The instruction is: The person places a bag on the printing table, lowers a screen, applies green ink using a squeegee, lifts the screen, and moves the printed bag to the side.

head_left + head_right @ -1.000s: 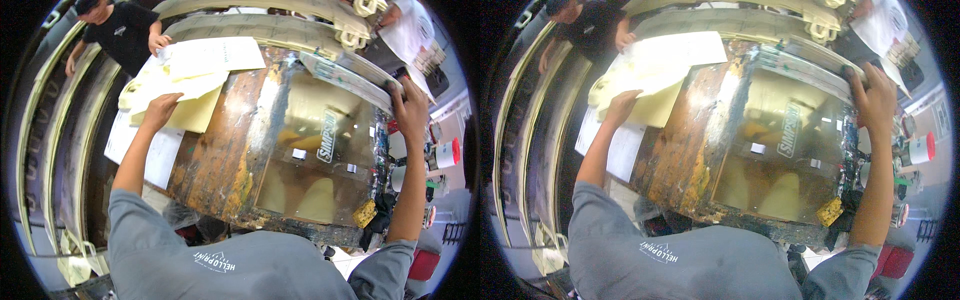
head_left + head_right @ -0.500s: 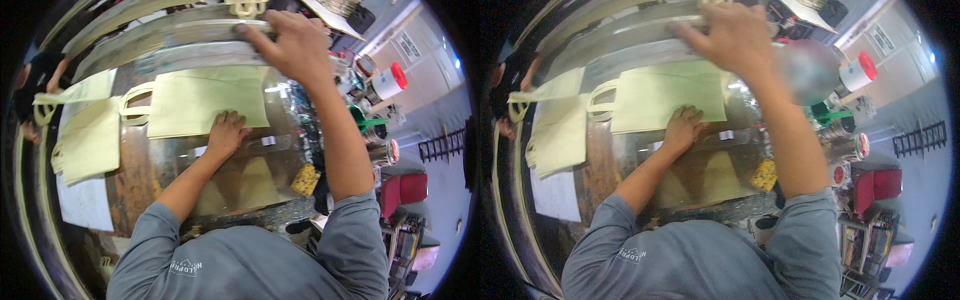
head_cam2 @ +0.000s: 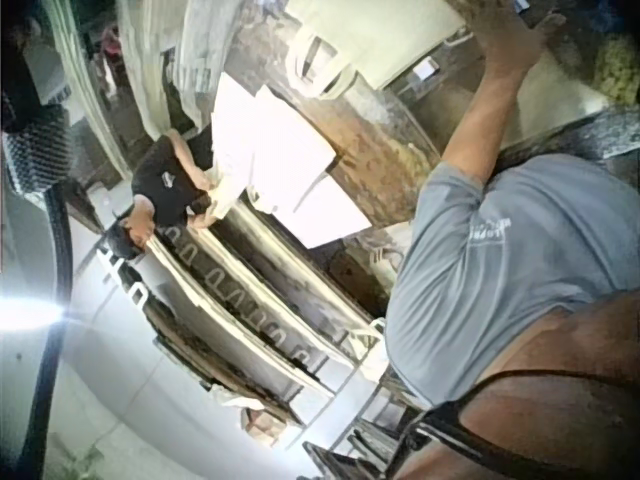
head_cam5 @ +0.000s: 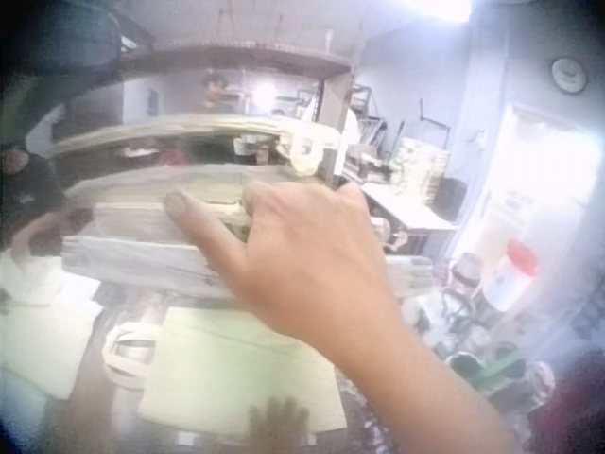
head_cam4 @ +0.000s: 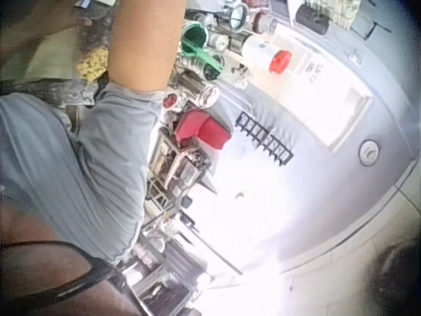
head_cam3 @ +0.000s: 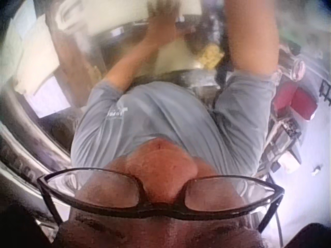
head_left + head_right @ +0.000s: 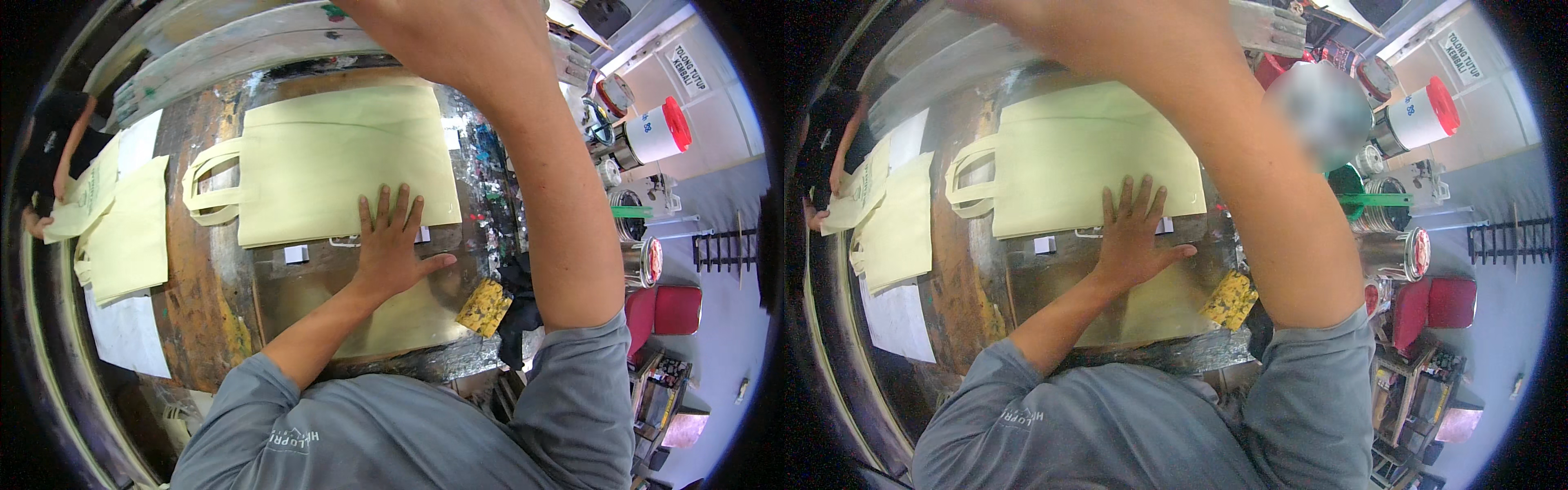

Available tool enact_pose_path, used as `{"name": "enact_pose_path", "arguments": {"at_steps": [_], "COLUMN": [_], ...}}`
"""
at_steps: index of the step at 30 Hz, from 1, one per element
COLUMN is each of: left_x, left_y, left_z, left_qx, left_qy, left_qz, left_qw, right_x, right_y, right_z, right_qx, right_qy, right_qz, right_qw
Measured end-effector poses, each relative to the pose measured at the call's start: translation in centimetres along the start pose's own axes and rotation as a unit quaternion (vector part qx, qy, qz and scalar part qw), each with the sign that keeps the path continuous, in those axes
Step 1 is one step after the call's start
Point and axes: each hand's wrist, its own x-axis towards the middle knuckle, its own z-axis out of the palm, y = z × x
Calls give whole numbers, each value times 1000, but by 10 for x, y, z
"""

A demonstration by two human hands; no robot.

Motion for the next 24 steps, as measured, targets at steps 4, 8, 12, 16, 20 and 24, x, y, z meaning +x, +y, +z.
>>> {"name": "enact_pose_path", "arguments": {"at_steps": [4,8,12,16,20,24], "left_x": [10,-2,-52,-105,-135,-141], "left_y": [-9,-66,-102,-117,-136,-140], "left_z": [-75,-208,-229,-137,-86,-85], "left_qx": [-123,-469,-455,-425,-197,-135], "left_qy": [99,282,158,246,201,205], "left_qz": [-91,-222,-291,-208,-209,-209], "left_qw": [983,807,827,846,937,946], "right_x": [-9,-36,-92,-119,-170,-212], "right_y": [-6,-4,-5,-2,-13,-24], "right_z": [6,6,21,54,57,77], "right_qx": [-24,-53,-56,-46,-10,-54], "right_qy": [56,13,-152,-233,-267,-242], "right_qz": [22,-22,-13,22,36,20], "right_qw": [998,998,987,971,963,969]}}
